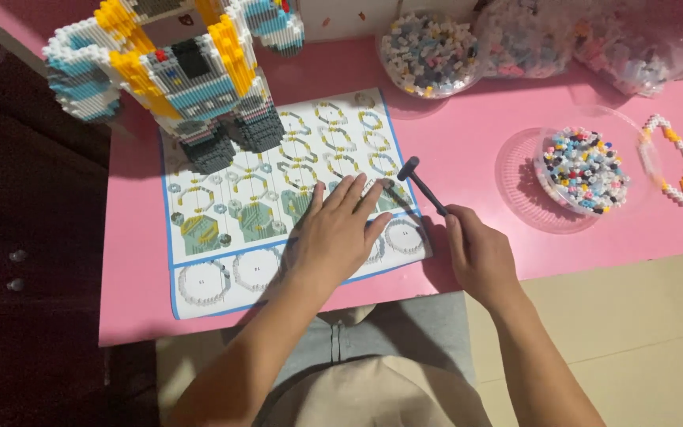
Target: Assembling small interlocking plastic beads into a chain while following a printed guide on a table.
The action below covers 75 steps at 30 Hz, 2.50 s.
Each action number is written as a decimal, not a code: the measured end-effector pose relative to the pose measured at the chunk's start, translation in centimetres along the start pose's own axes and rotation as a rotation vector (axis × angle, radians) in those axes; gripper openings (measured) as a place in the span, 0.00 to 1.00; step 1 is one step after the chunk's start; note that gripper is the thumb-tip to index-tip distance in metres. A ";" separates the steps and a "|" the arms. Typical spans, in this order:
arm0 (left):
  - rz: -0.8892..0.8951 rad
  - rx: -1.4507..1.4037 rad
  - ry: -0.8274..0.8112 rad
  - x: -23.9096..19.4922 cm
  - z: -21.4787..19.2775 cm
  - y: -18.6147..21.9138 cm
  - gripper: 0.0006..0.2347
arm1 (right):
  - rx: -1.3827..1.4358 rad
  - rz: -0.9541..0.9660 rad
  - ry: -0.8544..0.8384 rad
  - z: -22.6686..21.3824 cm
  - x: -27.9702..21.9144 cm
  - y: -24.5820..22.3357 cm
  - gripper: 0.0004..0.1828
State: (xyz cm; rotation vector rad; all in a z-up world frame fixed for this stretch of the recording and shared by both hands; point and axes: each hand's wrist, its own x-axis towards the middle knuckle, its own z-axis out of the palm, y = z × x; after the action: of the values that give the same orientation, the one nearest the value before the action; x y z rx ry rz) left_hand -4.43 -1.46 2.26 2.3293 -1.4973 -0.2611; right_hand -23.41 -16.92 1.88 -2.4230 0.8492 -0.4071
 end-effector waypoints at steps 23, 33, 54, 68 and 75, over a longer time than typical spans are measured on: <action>0.164 0.047 0.289 -8.6 -0.6 -1.3 0.16 | -0.045 -0.089 -0.001 -1.5 0.0 -0.1 0.16; 0.163 0.040 0.308 -8.5 -0.7 -1.4 0.15 | -0.138 -0.120 0.008 -0.4 0.5 0.3 0.16; 0.149 0.043 0.278 -8.7 -0.6 -1.3 0.18 | -0.217 -0.062 0.004 1.0 -0.6 0.9 0.14; 0.149 -0.019 0.298 -8.9 -0.1 -1.6 0.18 | -0.151 -0.182 -0.053 1.4 0.2 -1.5 0.16; 0.165 -0.184 0.428 -8.9 -0.5 -2.0 0.19 | -0.121 -0.188 -0.085 1.4 0.1 -3.2 0.16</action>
State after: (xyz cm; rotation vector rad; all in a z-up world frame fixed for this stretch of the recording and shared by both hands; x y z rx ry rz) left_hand -6.36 7.43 1.58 1.9484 -1.3720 0.1325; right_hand -21.17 -14.33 2.61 -2.6226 0.6277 -0.3279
